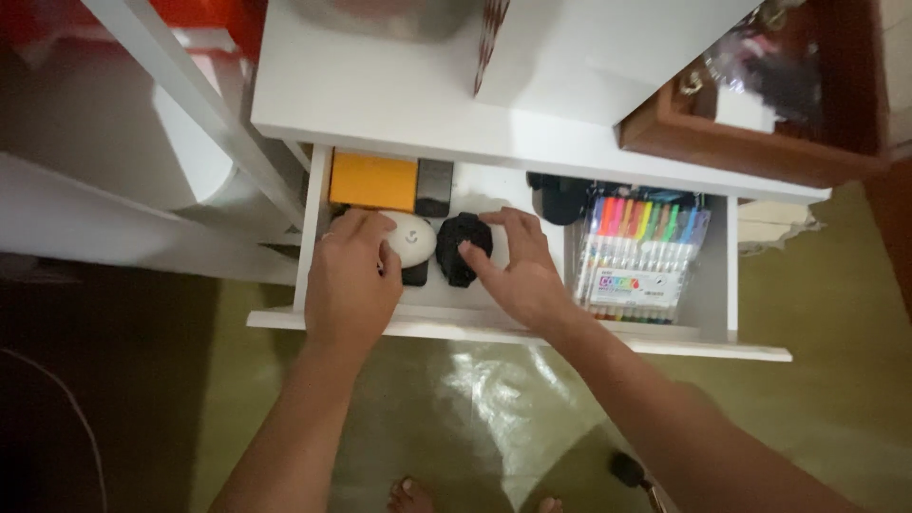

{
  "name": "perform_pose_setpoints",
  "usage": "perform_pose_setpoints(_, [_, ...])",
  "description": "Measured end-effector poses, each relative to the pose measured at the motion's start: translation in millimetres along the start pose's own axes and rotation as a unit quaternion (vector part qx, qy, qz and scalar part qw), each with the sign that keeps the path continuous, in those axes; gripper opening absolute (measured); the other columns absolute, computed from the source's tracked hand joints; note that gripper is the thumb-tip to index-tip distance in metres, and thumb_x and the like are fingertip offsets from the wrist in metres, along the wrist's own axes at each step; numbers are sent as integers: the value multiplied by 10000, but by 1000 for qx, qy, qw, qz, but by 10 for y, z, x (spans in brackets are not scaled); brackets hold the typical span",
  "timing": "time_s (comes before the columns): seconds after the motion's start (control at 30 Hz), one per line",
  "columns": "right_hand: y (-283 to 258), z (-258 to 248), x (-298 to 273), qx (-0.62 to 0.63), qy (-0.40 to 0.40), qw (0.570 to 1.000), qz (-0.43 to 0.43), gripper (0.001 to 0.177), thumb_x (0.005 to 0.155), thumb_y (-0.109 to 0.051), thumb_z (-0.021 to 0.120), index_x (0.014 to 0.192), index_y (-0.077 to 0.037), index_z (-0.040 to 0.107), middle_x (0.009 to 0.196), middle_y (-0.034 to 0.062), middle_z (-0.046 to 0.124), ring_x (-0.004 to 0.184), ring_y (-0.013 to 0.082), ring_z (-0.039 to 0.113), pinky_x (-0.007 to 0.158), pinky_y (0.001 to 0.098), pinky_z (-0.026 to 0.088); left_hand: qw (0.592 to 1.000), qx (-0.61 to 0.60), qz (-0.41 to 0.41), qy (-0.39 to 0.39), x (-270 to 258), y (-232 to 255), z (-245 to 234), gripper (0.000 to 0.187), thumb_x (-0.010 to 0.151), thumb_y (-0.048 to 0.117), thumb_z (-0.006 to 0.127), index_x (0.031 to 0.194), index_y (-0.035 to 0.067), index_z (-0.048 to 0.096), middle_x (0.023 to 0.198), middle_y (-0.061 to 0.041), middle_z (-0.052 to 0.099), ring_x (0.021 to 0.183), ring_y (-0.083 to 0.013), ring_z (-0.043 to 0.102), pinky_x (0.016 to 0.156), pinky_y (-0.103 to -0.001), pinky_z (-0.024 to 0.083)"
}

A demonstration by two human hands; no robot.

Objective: Organize various small items from a desk and store them in a white drawer.

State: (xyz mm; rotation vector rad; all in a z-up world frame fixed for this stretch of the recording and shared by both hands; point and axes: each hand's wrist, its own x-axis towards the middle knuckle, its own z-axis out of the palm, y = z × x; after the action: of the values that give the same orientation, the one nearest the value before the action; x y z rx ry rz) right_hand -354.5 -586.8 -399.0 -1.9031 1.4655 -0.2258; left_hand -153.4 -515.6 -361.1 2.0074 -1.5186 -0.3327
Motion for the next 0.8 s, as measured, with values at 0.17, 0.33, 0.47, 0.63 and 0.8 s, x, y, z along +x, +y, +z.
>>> perform_pose_setpoints(0.17, [-141,-348,-162,42,28,997,-50,467,896,-376,711,1290,-142,621,1519,144,463,1408,337,460,1048,414,467,998,11,5,-54,32,157,-282,240,861,27,659,1100,33,684,1093,-149,678,929,-354,678,818,-462,560])
perform_pose_setpoints(0.33, [-380,-880,-260,45,20,993,-112,335,909,-267,724,1207,-119,685,1488,162,486,1376,341,482,1040,428,461,997,35,-10,-67,144,471,-744,243,897,79,653,1138,43,664,1061,-183,681,947,-388,682,811,-495,552])
perform_pose_setpoints(0.47, [-654,-1285,-399,21,-93,993,-72,283,906,-261,691,1169,-156,684,1345,103,581,1152,248,636,907,374,580,996,53,-21,-74,205,900,-1219,233,934,168,635,1155,108,674,966,-184,733,903,-409,701,791,-530,563])
perform_pose_setpoints(0.63, [-1079,-1871,-600,31,-137,967,-213,232,920,-182,678,1139,-113,712,1168,79,745,988,230,733,871,362,587,985,135,-29,-108,197,1648,-1974,253,963,218,600,1205,169,654,847,-200,738,845,-420,710,798,-535,570])
perform_pose_setpoints(0.8, [-1993,-2725,-1002,-28,-177,963,-200,224,972,-249,627,1139,-115,693,1109,58,753,960,220,743,849,356,607,948,261,54,-176,178,2187,-2687,245,931,105,563,1172,118,605,863,-163,751,891,-367,729,786,-510,592])
